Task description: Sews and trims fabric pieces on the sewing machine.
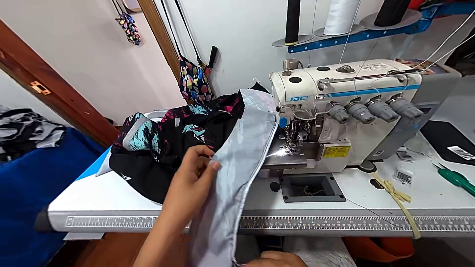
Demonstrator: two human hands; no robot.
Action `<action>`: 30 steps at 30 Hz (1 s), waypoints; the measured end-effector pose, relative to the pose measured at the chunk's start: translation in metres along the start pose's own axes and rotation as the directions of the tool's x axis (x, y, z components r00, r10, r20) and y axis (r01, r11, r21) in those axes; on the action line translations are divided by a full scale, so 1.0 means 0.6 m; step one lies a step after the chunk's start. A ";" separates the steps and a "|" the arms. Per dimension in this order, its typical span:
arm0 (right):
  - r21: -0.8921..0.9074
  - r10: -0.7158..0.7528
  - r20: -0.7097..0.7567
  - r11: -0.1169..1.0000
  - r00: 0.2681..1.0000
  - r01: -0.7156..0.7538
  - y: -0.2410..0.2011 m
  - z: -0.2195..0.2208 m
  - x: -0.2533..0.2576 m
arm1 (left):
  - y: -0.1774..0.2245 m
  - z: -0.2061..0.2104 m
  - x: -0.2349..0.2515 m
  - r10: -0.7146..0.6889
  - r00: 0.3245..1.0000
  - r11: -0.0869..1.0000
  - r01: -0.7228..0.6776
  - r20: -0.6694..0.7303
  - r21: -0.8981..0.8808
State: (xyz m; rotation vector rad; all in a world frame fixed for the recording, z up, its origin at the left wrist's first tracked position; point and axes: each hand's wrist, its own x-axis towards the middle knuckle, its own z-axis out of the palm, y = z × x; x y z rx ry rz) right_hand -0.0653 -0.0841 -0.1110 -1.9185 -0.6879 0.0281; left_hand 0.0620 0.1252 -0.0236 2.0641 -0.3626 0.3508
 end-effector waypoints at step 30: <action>0.700 0.422 -0.479 0.713 0.770 0.045 0.021 -0.053 0.044 | 0.009 0.049 -0.067 0.464 0.865 0.884 -0.465 0.191 -0.045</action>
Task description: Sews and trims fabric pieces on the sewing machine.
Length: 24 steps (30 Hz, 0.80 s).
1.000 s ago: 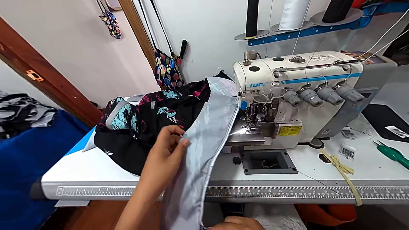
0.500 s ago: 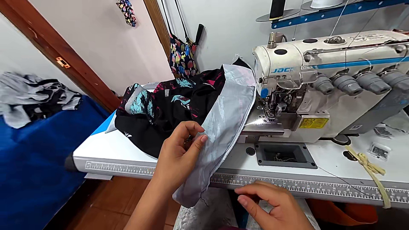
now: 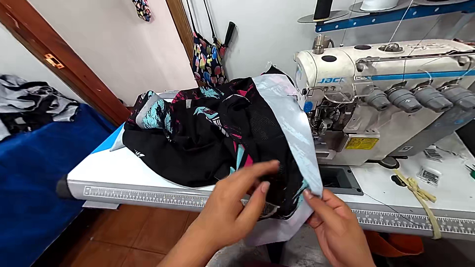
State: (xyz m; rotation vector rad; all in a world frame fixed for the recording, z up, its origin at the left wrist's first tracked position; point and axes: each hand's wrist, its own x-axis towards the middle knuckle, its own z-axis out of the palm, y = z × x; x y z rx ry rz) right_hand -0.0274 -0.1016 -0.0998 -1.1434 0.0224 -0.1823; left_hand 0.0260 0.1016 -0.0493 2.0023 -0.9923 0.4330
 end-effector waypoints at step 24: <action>0.084 0.033 -0.040 0.996 0.999 -0.030 0.006 -0.015 -0.015 | -0.015 0.037 -0.024 0.100 0.973 0.929 -0.017 -0.209 0.369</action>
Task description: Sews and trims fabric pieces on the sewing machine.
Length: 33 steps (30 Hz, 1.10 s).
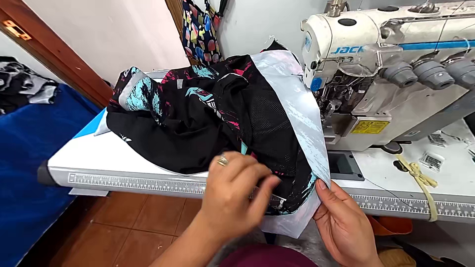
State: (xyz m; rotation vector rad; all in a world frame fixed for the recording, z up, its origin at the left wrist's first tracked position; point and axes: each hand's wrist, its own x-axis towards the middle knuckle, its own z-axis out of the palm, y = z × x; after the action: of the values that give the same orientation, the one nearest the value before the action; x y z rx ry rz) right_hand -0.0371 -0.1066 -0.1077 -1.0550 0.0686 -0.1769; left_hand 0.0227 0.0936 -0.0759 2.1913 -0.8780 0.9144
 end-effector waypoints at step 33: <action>-0.147 -0.145 0.085 0.977 0.986 0.157 0.011 -0.013 -0.005 | 0.037 0.033 0.003 -0.033 0.976 0.996 0.050 0.213 -0.072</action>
State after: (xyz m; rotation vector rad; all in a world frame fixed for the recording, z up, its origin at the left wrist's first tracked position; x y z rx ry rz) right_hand -0.0404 -0.1095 -0.1170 -1.2198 -0.0660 -0.2738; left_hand 0.0143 0.0653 -0.0798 2.2599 -0.9458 0.6235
